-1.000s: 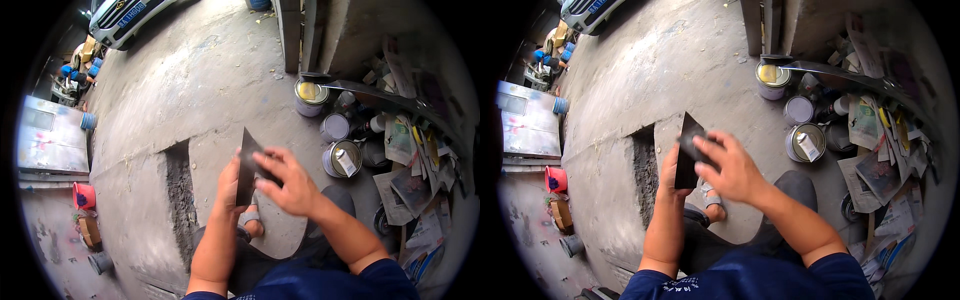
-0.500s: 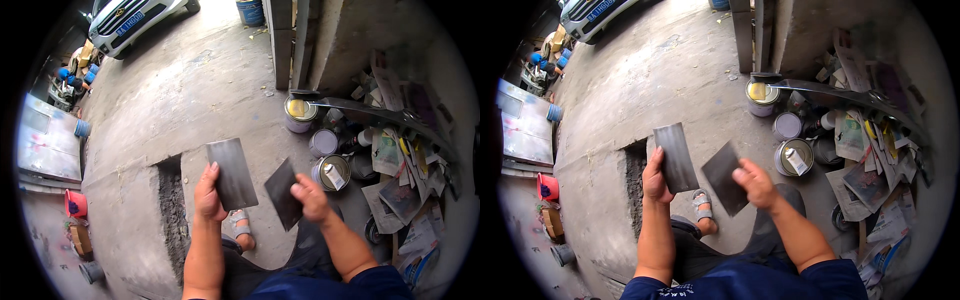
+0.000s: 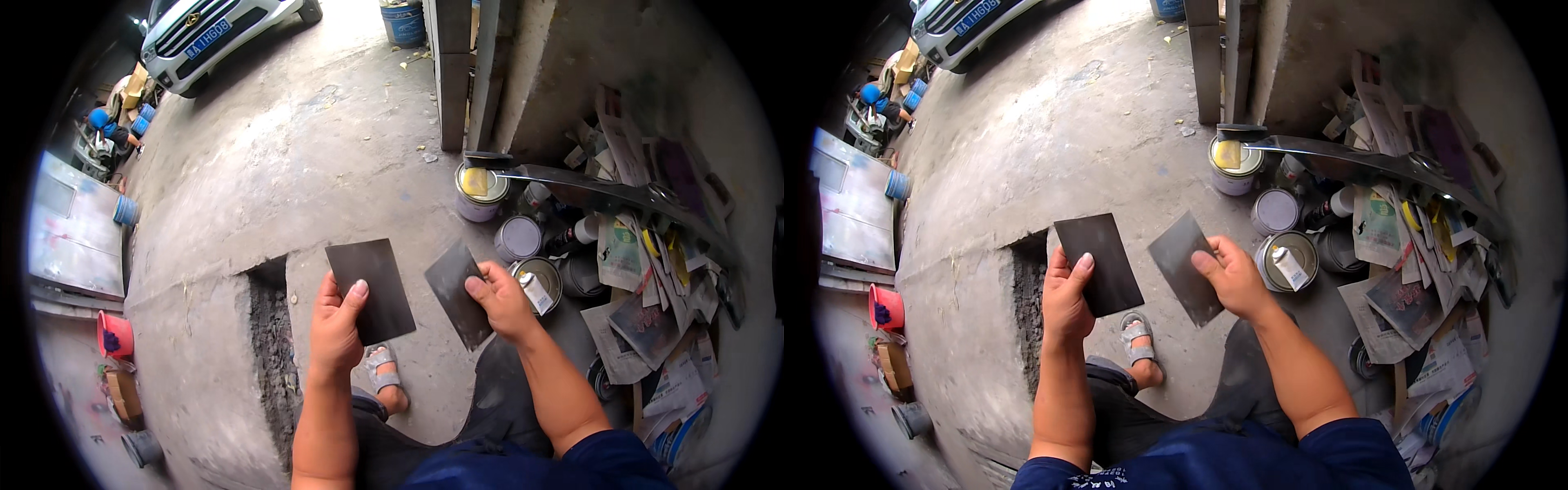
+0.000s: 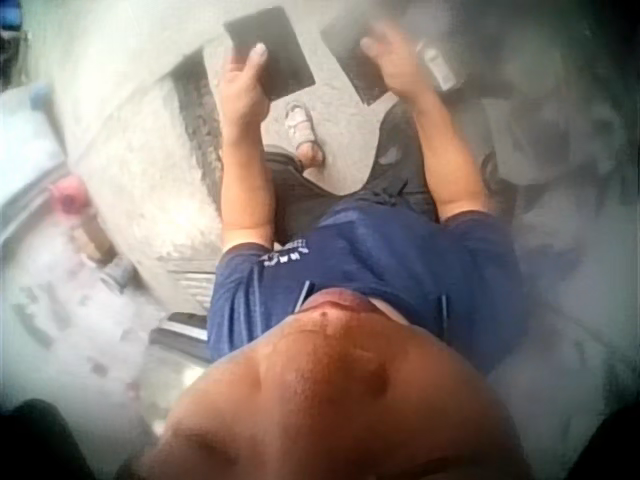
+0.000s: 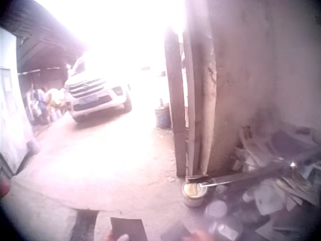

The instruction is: The person scoops beige body filler from a can onto a dark rectangular card and adds a yellow hardener. They mix the components on the card using a second card as a spatula. Finally, they apply the mixed filler to the rear bumper of a beige car.

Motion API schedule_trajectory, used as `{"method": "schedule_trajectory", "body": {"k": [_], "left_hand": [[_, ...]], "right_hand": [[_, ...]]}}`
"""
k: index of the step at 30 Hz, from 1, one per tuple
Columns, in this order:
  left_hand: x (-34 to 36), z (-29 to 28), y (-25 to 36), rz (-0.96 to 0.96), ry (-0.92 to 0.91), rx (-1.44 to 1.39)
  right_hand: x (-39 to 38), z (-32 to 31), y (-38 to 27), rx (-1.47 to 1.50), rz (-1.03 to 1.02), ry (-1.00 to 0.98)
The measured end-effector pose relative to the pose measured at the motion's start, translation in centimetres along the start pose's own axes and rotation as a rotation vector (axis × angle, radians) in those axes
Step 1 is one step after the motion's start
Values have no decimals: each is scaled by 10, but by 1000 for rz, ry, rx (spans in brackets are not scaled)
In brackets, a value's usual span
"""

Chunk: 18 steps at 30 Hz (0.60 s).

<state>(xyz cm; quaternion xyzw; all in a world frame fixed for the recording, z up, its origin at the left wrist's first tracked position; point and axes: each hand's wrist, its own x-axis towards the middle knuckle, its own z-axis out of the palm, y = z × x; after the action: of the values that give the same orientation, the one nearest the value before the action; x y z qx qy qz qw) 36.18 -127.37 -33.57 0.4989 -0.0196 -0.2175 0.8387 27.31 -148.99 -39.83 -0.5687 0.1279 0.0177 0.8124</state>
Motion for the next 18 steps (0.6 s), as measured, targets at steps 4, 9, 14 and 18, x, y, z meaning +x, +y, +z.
{"method": "schedule_trajectory", "body": {"k": [4, 9, 14, 18], "left_hand": [[-4, -5, -13, 169, -18, 346], [-7, -13, -11, 98, -101, 539], [4, -31, 0, 111, 42, 523], [0, -23, -4, 5, -45, 574]], "right_hand": [[-11, 12, 10, -436, -54, -24], [26, 3, -31, -130, -269, 153], [3, -3, -42, -407, -206, 93], [-12, 1, -38, -753, -256, -21]]}}
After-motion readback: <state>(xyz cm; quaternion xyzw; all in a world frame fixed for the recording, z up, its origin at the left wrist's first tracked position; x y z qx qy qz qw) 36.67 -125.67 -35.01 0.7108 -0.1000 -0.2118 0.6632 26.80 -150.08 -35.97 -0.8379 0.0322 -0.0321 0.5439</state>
